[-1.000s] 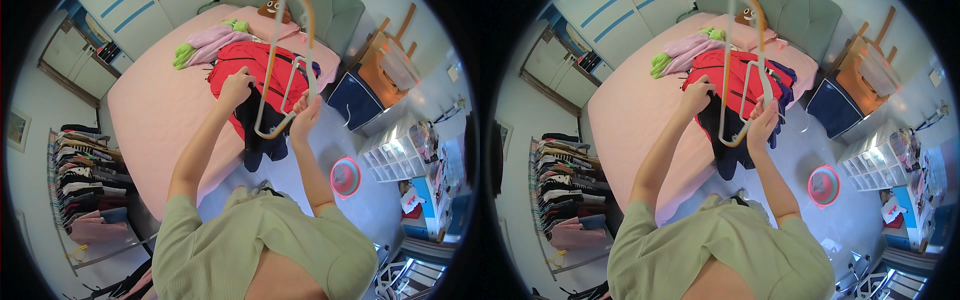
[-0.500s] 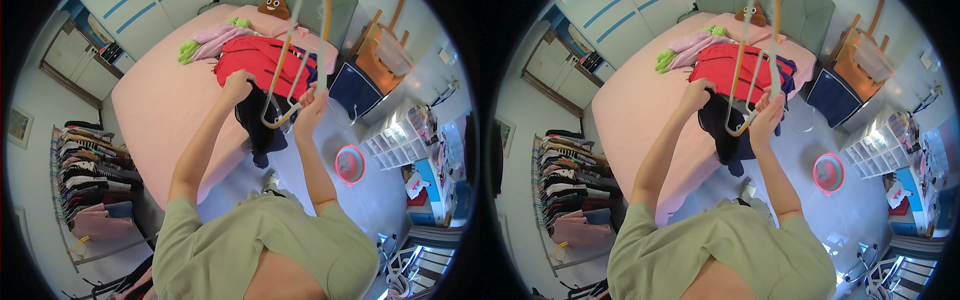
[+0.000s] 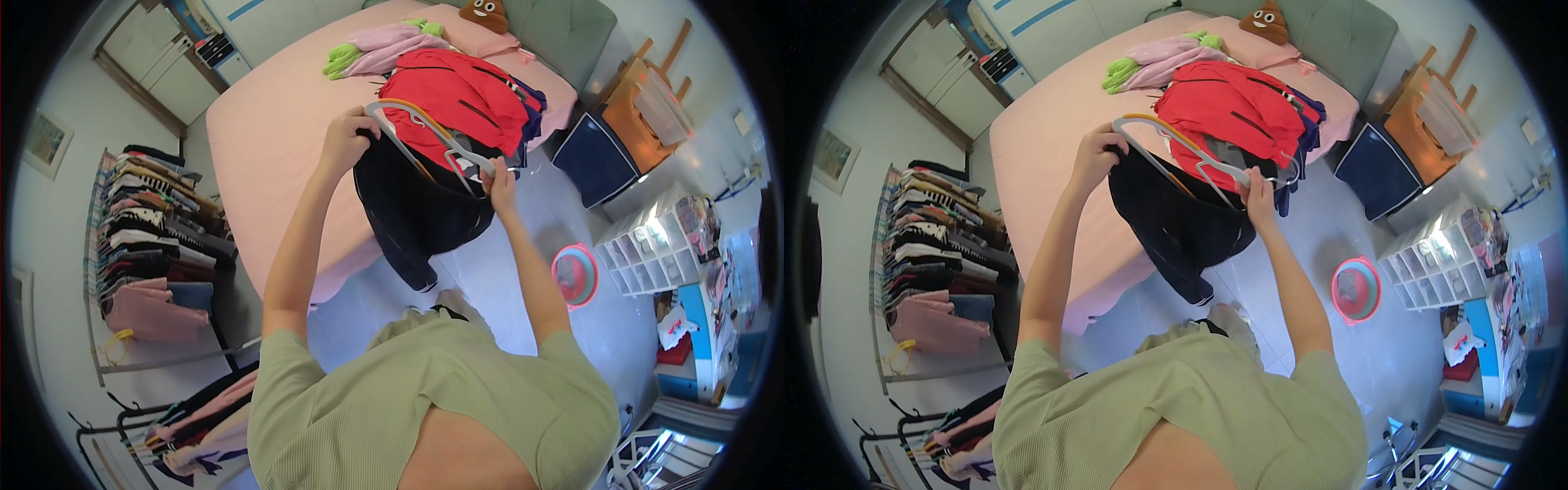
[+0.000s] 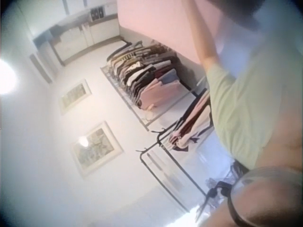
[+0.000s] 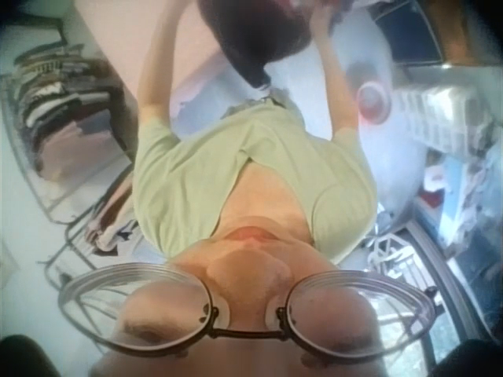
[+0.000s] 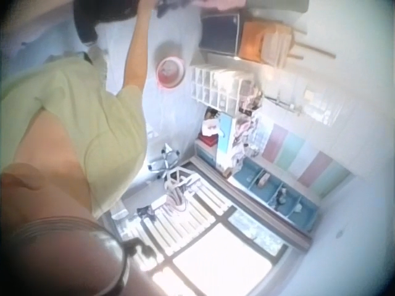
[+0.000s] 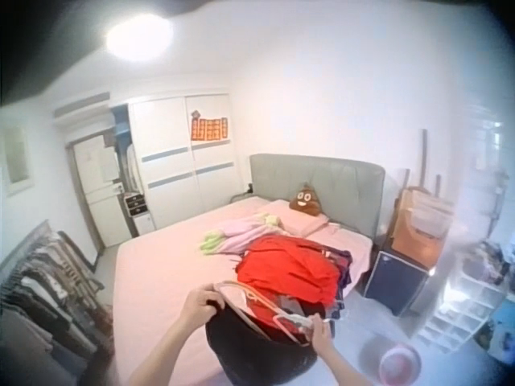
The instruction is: The person takes hangers from a clothes rack, puts various garments from a bed onto the hangers, and hangs the clothes onto the rack.
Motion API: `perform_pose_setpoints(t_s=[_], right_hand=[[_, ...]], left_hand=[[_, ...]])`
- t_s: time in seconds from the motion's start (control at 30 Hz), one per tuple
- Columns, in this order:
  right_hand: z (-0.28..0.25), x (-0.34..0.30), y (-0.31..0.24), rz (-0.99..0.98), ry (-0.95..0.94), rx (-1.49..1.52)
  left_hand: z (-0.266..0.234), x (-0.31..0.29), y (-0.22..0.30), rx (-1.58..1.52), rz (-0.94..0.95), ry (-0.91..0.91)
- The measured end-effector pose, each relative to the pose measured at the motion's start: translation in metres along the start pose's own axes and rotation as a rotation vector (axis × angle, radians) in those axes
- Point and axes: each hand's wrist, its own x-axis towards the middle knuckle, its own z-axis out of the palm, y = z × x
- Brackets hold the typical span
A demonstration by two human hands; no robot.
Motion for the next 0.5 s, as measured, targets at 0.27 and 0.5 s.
perform_pose_setpoints(t_s=[0.27,0.5], right_hand=[[-0.006,0.061,-0.064,0.049,-0.547,-0.220],[-0.006,0.088,-0.068,0.077,-0.833,-0.329]], left_hand=[[-0.029,-0.059,0.019,0.277,-0.072,0.027],[-0.010,-0.104,0.047,0.555,-0.122,-0.046]])
